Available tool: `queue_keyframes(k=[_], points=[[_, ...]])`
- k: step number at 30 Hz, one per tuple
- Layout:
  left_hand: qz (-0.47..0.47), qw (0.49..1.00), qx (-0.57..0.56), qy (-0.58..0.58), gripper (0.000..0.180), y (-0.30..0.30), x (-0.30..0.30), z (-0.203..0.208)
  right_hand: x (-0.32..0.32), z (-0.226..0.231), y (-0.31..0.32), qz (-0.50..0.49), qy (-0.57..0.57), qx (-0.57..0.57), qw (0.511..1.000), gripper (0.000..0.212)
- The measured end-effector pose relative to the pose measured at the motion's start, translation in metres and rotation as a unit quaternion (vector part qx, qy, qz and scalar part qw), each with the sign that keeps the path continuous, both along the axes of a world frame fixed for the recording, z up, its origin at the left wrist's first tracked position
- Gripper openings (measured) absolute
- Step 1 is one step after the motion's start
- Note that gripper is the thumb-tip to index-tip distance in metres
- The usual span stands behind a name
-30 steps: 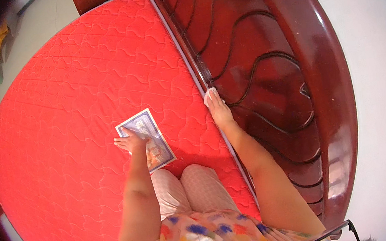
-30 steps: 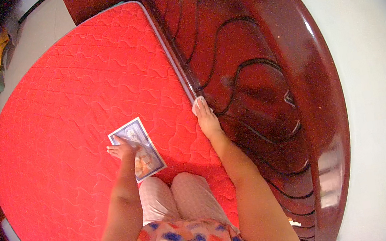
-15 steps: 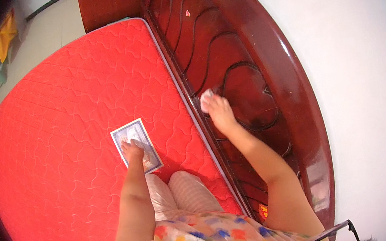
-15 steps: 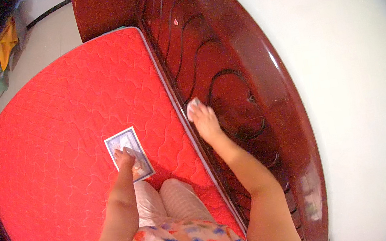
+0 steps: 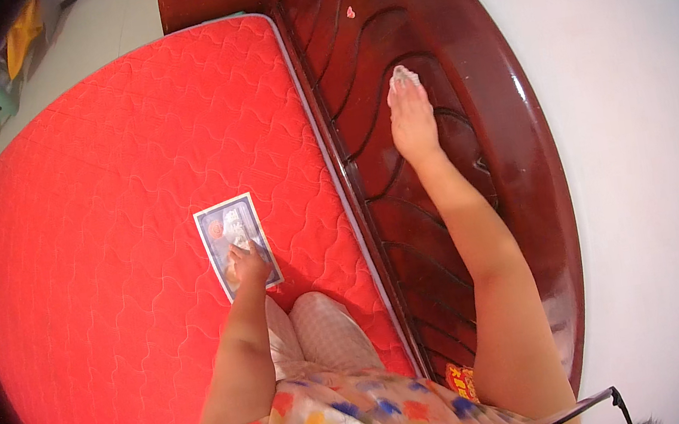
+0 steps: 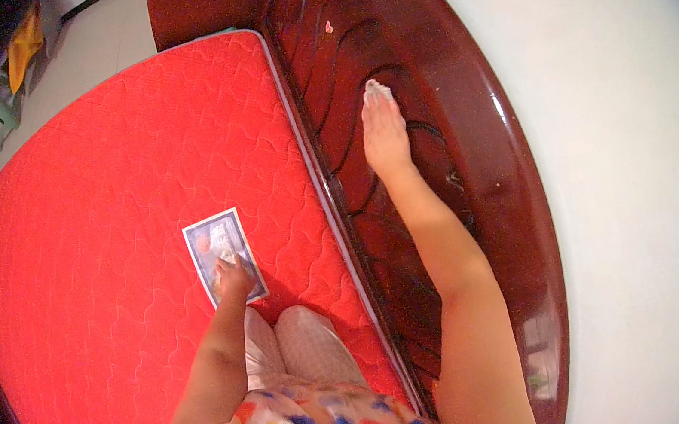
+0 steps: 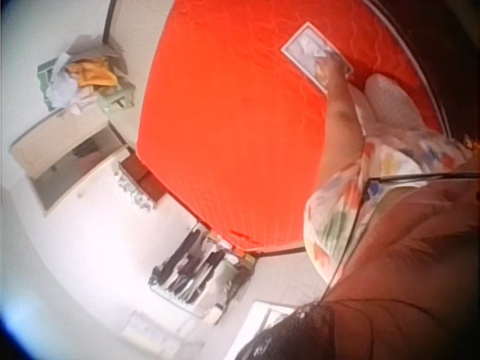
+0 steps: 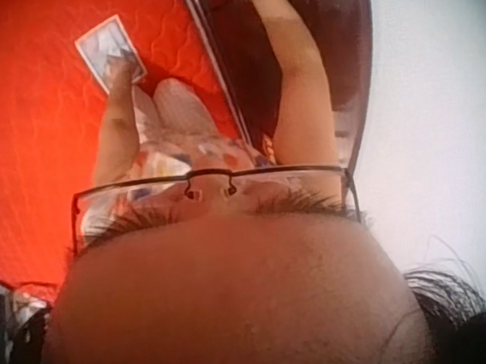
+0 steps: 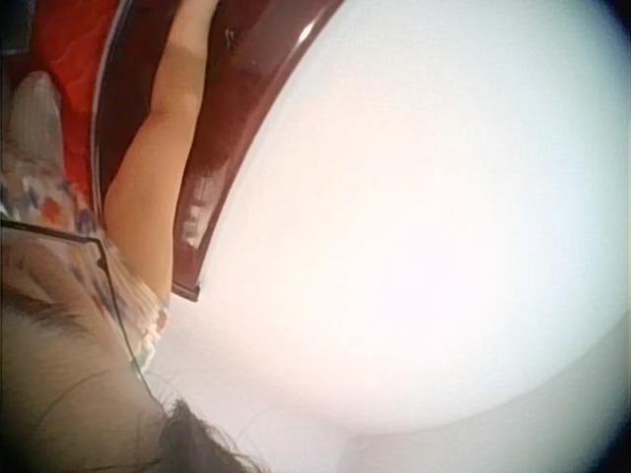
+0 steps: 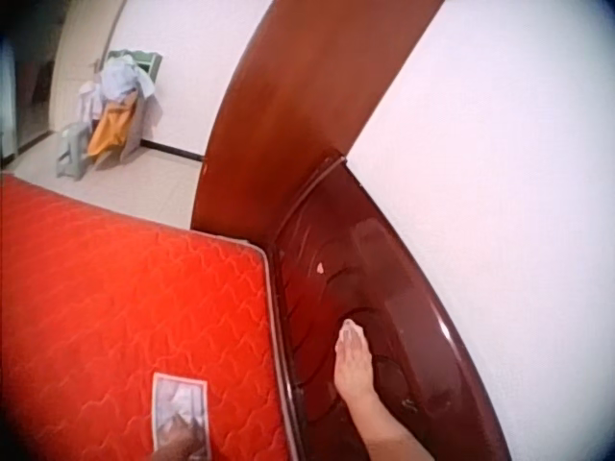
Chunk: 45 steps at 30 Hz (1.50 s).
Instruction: The person opens a cloth and wipes down a wooden bed headboard with the cloth.
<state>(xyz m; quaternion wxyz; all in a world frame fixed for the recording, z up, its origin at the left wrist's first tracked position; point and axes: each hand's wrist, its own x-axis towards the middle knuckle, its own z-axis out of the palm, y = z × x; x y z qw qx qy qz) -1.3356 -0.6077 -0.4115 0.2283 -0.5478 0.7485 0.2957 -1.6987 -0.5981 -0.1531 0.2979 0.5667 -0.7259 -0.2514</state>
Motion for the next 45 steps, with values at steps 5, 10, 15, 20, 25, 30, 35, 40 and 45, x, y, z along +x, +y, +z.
queue_keyframes(k=[5,10,15,20,25,30,35,40,45], points=[[-0.027,0.997,0.028,-0.067,0.095,-0.002,-0.014,0.014,0.023,-0.075,0.024,0.010,0.054,0.127,0.990,0.052],[-0.065,0.994,0.019,-0.080,0.101,-0.001,-0.016,0.021,0.031,-0.140,0.041,-0.001,0.006,0.191,0.982,0.053],[-0.062,0.993,0.021,-0.094,0.104,-0.003,-0.017,0.004,0.057,-0.185,0.066,-0.056,-0.051,0.269,0.960,0.055],[-0.081,0.989,0.034,-0.118,0.105,-0.003,-0.021,0.005,0.067,-0.186,0.108,-0.010,-0.087,0.323,0.942,0.049],[-0.082,0.991,0.038,-0.099,0.104,-0.010,-0.012,0.003,0.063,-0.144,0.114,0.035,-0.112,0.321,0.940,0.045],[-0.027,0.997,0.060,-0.032,0.093,-0.015,-0.011,0.020,0.042,-0.097,0.107,0.067,-0.090,0.159,0.981,0.042],[-0.041,0.999,0.021,0.020,0.084,-0.011,0.000,-0.002,0.029,-0.021,0.086,0.025,-0.037,0.110,0.993,0.045],[-0.084,0.949,-0.280,0.116,0.025,0.007,0.005,-0.015,0.031,0.031,0.081,0.011,-0.044,-0.021,0.999,0.041],[-0.059,0.989,0.003,0.138,0.085,0.012,-0.027,0.007,0.029,0.047,0.124,-0.012,-0.081,-0.118,0.990,0.035]])
